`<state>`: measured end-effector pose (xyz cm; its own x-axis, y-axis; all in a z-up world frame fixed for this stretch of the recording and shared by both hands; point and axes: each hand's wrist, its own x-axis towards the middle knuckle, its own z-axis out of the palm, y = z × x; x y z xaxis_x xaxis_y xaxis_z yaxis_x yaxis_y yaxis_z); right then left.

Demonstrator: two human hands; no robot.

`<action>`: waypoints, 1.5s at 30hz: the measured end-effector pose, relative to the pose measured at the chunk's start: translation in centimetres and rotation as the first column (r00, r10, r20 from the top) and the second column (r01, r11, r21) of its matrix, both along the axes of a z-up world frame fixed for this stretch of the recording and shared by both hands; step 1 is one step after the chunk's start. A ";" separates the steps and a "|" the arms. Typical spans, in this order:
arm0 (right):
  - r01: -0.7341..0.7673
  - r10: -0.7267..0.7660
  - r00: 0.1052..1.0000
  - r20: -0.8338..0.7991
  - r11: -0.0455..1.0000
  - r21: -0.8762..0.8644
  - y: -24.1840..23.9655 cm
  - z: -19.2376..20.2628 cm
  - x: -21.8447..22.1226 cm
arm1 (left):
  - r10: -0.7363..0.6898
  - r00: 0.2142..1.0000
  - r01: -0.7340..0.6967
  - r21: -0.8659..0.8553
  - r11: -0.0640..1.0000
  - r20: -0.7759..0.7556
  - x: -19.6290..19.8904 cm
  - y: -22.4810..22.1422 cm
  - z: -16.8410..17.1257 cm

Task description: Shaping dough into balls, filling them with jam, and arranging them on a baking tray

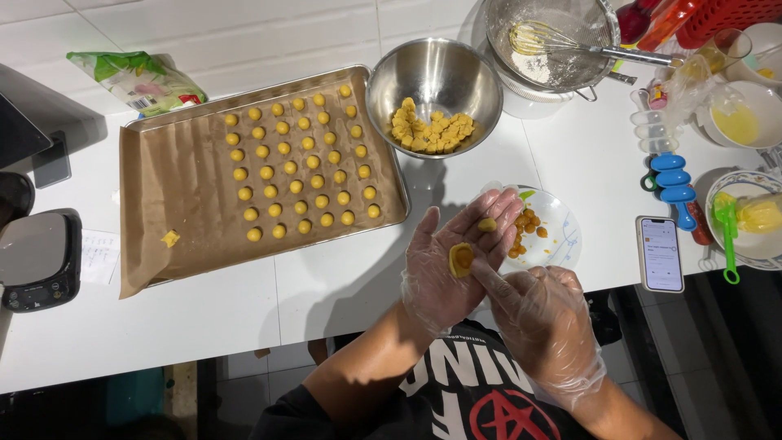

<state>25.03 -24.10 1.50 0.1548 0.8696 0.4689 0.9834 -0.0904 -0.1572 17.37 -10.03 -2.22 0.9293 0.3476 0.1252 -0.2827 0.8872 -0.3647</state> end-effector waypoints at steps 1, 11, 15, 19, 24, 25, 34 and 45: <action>-0.013 0.013 1.000 -0.022 1.000 -0.014 -0.1 -0.1 0.0 | -0.004 1.000 0.004 -0.013 1.000 0.007 -0.1 0.0 0.1; -0.135 0.099 0.971 -0.219 0.978 -0.158 -0.5 1.3 -0.1 | 0.003 1.000 -0.003 -0.014 1.000 0.020 -0.4 0.1 0.0; -0.052 0.000 0.988 -0.151 0.939 -0.341 -2.7 1.1 1.1 | 0.018 0.999 -0.015 -0.073 0.997 0.036 -0.7 0.2 0.4; 0.140 -0.167 0.941 -0.294 0.984 -0.113 -4.2 0.5 4.9 | 0.034 0.998 -0.035 -0.016 0.999 -0.050 -1.3 0.4 0.8; 0.465 -0.536 0.829 -0.159 0.819 -0.336 -3.8 -12.2 12.0 | 0.027 0.999 -0.028 -0.040 0.999 -0.046 -2.2 -0.1 1.0; 0.469 -0.500 0.864 -0.065 0.845 -0.258 -4.1 -13.6 12.0 | 0.015 0.998 -0.020 -0.086 0.996 -0.065 -2.2 -0.3 0.4; -0.287 0.337 0.924 -0.181 0.924 0.252 5.3 2.4 2.2 | -0.037 0.992 0.013 -0.200 0.980 -0.121 -3.9 -0.8 -0.1; 0.070 0.168 0.605 -0.778 0.962 0.263 10.0 -2.2 -4.6 | -0.095 0.944 0.083 -0.051 0.995 -0.315 -11.9 5.7 -3.4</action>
